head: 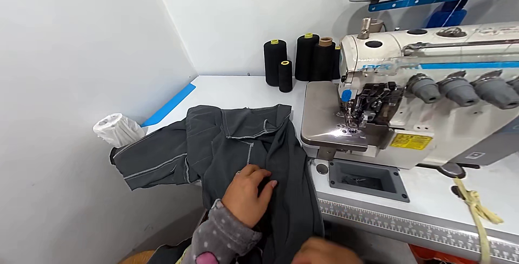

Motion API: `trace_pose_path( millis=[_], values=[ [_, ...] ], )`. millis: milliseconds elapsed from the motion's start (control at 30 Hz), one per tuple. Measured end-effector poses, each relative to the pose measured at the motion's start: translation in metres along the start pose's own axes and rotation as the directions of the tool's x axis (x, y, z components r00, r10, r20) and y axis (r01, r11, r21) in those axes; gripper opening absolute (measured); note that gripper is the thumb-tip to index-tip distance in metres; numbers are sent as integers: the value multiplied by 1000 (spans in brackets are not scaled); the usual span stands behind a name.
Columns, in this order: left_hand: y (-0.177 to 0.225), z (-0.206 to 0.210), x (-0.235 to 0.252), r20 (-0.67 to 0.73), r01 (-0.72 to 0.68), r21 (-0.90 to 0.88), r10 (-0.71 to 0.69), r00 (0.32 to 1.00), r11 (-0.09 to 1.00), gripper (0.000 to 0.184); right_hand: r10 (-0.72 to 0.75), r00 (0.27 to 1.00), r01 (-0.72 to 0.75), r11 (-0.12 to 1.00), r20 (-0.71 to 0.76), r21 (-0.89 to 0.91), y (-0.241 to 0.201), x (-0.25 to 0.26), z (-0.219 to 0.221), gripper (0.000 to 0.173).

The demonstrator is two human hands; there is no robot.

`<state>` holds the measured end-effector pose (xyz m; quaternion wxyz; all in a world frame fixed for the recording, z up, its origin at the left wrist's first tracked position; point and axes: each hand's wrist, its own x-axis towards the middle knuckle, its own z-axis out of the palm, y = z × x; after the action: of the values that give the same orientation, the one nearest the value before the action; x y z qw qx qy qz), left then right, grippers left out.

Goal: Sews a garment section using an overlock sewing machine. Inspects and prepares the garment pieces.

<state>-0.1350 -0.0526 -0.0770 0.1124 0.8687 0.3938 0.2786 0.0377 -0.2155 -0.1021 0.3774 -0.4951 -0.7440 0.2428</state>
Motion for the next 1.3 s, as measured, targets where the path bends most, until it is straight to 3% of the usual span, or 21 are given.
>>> trace_pose_path(
  millis=[67,133,200,300,367,433,500,533,600,700,800,900,967,1100,1300],
  values=[
    [-2,-4,-5,-39,-8,35,9,999,999,30,54,959,-99,983,-277,-153,10,9,-15,25],
    [2,-1,-5,-125,-70,56,77,989,996,29,-11,895,-171,915,-445,-366,37,26,-25,37],
    [14,6,0,-178,-179,31,182,967,983,26,-74,856,-231,831,-511,-507,62,48,-23,47],
    [37,24,20,-145,-372,-54,361,921,927,21,-64,850,-263,809,-523,-526,75,73,-11,30],
    [44,29,35,-60,-409,-99,405,912,907,21,-82,812,-212,881,-577,-423,78,76,-9,25],
    [45,25,44,23,-365,-110,370,929,924,21,-5,774,-79,991,-633,-104,74,67,-16,22],
    [44,18,44,66,-288,-109,296,953,951,26,87,767,85,968,-635,236,68,50,-21,19],
    [42,15,43,65,-269,-106,276,959,957,28,89,766,147,940,-636,307,67,44,-22,18],
    [41,13,44,28,-281,-104,285,958,954,30,44,763,234,911,-645,339,70,35,-21,15],
    [39,10,50,-43,-434,-182,434,900,882,35,-50,777,331,880,-627,340,74,32,-22,13],
    [47,0,64,44,-530,-381,587,808,758,37,-148,807,397,853,-571,340,73,33,-29,12],
    [47,1,82,103,-505,-528,642,760,683,18,-162,823,402,843,-544,356,72,31,-34,13],
    [45,2,92,141,-440,-593,625,768,675,15,-100,821,376,836,-563,399,70,29,-35,13],
    [47,2,96,208,-243,-653,478,853,717,18,86,805,296,799,-587,524,65,24,-41,15],
    [51,4,92,195,-168,-691,405,893,703,20,133,803,248,811,-580,530,57,20,-48,21]
  ],
)
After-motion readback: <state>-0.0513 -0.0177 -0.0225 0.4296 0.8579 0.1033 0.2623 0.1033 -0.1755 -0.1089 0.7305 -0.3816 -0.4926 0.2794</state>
